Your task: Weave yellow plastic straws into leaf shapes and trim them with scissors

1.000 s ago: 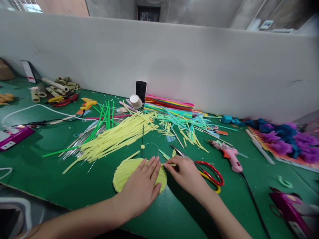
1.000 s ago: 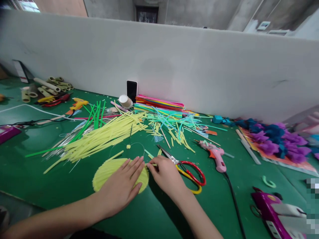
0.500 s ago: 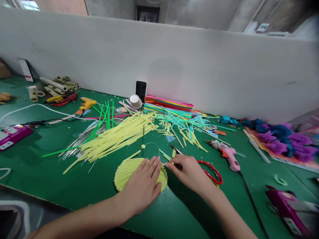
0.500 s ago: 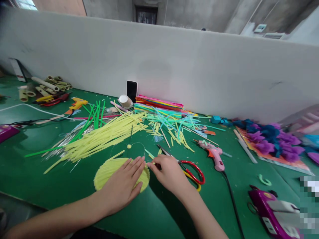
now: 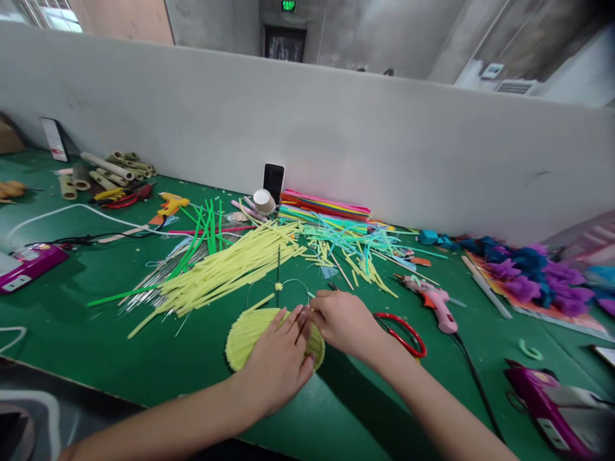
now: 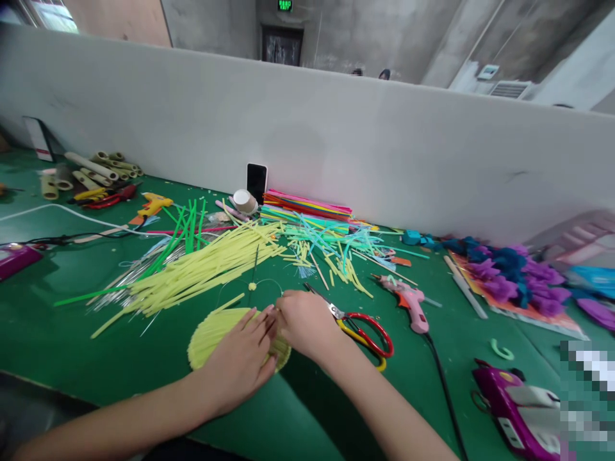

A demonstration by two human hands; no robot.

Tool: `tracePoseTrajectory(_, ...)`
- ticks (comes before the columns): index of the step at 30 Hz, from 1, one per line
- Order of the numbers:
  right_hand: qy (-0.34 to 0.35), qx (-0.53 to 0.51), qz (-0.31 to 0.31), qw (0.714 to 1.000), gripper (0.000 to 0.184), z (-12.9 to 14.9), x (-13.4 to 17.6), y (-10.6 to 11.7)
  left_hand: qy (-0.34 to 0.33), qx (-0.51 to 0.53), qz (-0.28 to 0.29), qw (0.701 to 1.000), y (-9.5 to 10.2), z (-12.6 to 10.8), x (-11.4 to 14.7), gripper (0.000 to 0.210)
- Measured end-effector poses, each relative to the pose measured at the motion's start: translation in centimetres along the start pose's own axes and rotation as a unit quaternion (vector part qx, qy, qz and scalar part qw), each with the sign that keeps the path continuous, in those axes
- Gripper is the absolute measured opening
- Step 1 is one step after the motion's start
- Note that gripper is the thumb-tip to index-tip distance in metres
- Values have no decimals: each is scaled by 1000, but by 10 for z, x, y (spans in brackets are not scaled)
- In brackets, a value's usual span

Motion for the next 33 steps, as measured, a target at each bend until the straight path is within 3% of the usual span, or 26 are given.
tracePoseTrajectory(3, 6, -46, 13, 999, 25, -8, 2, -1, -2, -1, -29, 1000, -3, 1, 3, 58)
tracePoseTrajectory(6, 28, -131, 17, 991, 12, -17, 8, -5, -3, 2, -52, 999, -5, 1, 5, 57)
tracePoseTrajectory(10, 31, -187, 8, 982, 24, -26, 15, -18, 0, 4, -59, 998, -5, 1, 7, 56)
tracePoseTrajectory(20, 34, -180, -6, 983, 15, -28, 12, -33, 8, 2, -53, 999, -9, 0, 8, 57)
tracePoseTrajectory(26, 35, -160, -34, 986, 20, -27, 12, -40, 12, 9, -55, 998, -9, 0, 7, 57)
tracePoseTrajectory(33, 48, -144, -25, 988, 18, -25, 7, -41, 18, 22, -40, 999, -5, -2, 4, 56)
Point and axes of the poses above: each hand's wrist, its own x-axis away from the middle knuckle, its own y-axis out of the back of the hand, z = x × y, the point moved 3 cm from there along -x, towards the middle knuckle, and after that the axes turned 10 degrees about x, right-handed, at the moved point
